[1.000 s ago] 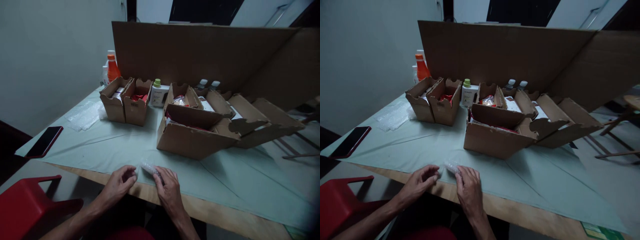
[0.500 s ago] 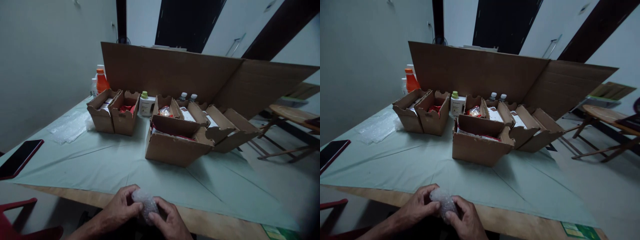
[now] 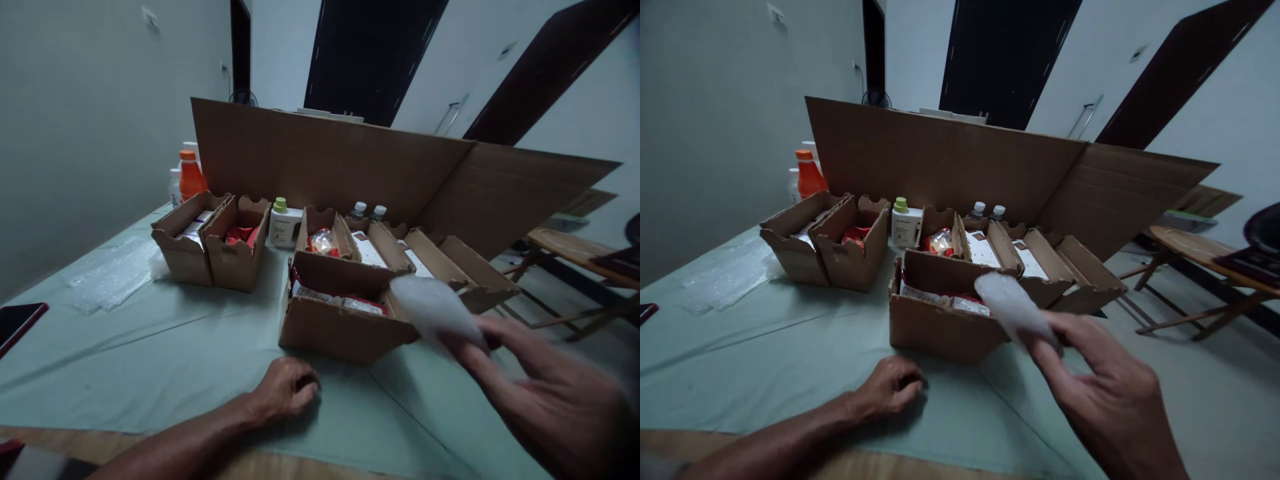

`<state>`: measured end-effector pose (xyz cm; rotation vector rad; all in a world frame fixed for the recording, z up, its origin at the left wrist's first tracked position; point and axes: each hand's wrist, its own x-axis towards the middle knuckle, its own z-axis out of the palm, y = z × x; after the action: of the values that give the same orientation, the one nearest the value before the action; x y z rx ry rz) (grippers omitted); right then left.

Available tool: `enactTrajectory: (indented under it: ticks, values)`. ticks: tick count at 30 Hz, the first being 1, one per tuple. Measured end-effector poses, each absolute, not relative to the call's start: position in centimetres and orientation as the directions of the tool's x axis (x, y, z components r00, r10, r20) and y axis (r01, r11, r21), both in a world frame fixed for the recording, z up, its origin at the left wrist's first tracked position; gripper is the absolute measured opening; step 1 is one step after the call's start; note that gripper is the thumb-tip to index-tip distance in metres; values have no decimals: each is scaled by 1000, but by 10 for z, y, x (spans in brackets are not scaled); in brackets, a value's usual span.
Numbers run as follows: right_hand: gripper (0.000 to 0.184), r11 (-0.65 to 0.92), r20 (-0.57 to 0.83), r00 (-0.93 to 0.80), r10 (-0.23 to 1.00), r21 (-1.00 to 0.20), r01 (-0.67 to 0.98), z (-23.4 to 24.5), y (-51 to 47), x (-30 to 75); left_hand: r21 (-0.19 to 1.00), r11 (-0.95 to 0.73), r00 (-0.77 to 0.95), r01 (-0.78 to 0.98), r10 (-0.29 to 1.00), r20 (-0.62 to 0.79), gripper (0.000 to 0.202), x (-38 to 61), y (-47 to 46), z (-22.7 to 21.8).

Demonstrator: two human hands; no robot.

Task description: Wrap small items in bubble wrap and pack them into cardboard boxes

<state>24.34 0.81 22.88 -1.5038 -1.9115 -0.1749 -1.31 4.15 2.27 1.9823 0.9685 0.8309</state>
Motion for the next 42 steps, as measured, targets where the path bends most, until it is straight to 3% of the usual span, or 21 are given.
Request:
enactTrajectory:
  ticks: [2, 4, 7, 10, 13, 16, 24, 28, 38, 42]
  values:
    - [22, 393, 614, -233, 754, -138, 909, 239, 43, 245, 780, -527, 503, 338, 801, 323, 21, -8, 38, 8]
    - [22, 465, 541, -399, 740, 16, 885, 237, 79, 240, 741, -584, 483, 331, 780, 398, 20, -7, 35, -2]
    - [14, 493, 282, -541, 793, 225, 840, 228, 127, 220, 711, -630, 455, 313, 756, 470, 19, -7, 35, -7]
    - [13, 534, 6, -571, 821, 348, 770, 221, 157, 194, 675, -680, 458, 286, 716, 527, 19, -6, 38, -10]
    - [14, 626, -187, -603, 776, 353, 696, 215, 172, 175, 666, -693, 480, 275, 699, 530, 18, -5, 39, -16]
    - [18, 641, -269, -582, 767, 299, 707, 209, 176, 168, 653, -704, 500, 279, 687, 527, 17, -3, 40, -25]
    - [27, 534, -332, -489, 807, 55, 843, 219, 166, 170, 629, -734, 461, 255, 664, 588, 19, 1, 43, -34]
    - [40, 521, -272, -515, 813, -54, 852, 224, 162, 173, 661, -696, 466, 281, 701, 540, 17, -1, 41, -23]
    - [28, 459, -420, -420, 805, -7, 888, 208, 179, 171, 667, -675, 515, 316, 712, 477, 16, -2, 39, -25]
    - [28, 429, -395, -315, 863, 242, 870, 220, 170, 156, 671, -669, 510, 321, 719, 473, 17, -1, 39, -30]
